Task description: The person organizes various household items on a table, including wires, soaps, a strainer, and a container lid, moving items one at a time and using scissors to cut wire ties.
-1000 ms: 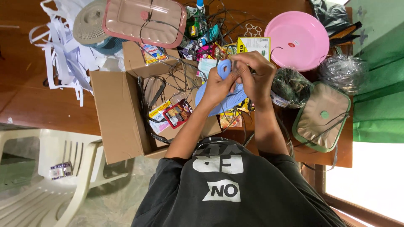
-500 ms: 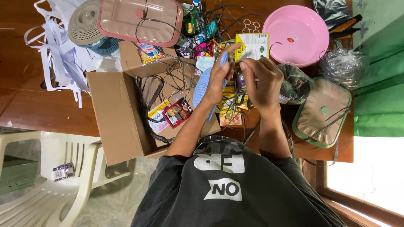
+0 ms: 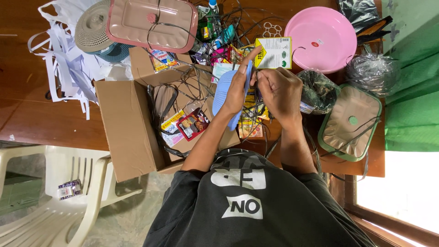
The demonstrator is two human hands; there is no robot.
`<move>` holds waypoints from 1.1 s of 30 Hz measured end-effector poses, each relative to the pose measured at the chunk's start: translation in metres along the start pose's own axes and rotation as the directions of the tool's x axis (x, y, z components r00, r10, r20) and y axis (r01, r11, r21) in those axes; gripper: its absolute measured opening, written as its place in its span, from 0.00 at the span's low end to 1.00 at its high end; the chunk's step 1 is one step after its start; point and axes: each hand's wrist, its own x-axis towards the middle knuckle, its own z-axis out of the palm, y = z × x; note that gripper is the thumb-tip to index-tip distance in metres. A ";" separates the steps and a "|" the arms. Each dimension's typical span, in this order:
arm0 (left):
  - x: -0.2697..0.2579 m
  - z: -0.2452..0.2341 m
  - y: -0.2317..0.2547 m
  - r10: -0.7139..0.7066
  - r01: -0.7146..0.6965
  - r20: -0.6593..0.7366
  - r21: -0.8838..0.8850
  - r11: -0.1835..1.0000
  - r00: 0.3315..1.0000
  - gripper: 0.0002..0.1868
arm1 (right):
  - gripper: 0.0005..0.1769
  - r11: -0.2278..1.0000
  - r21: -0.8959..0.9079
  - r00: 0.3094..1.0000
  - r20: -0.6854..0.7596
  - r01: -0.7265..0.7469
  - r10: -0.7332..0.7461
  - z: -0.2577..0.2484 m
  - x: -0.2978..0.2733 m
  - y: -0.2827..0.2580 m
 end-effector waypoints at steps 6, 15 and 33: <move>0.002 0.004 0.001 0.072 -0.074 0.042 0.028 0.997 0.996 0.40 | 0.04 0.998 -0.050 0.999 0.037 0.035 -0.033 -0.008 0.009 -0.005; 0.003 0.015 -0.003 0.162 -0.103 -0.164 0.320 0.942 0.973 0.24 | 0.07 0.999 -0.012 0.987 0.155 -0.031 0.032 -0.009 0.015 -0.002; 0.022 -0.007 0.026 0.258 -0.177 -0.159 0.402 0.898 0.953 0.08 | 0.08 0.708 0.658 0.961 0.250 -0.258 0.119 -0.018 0.043 0.038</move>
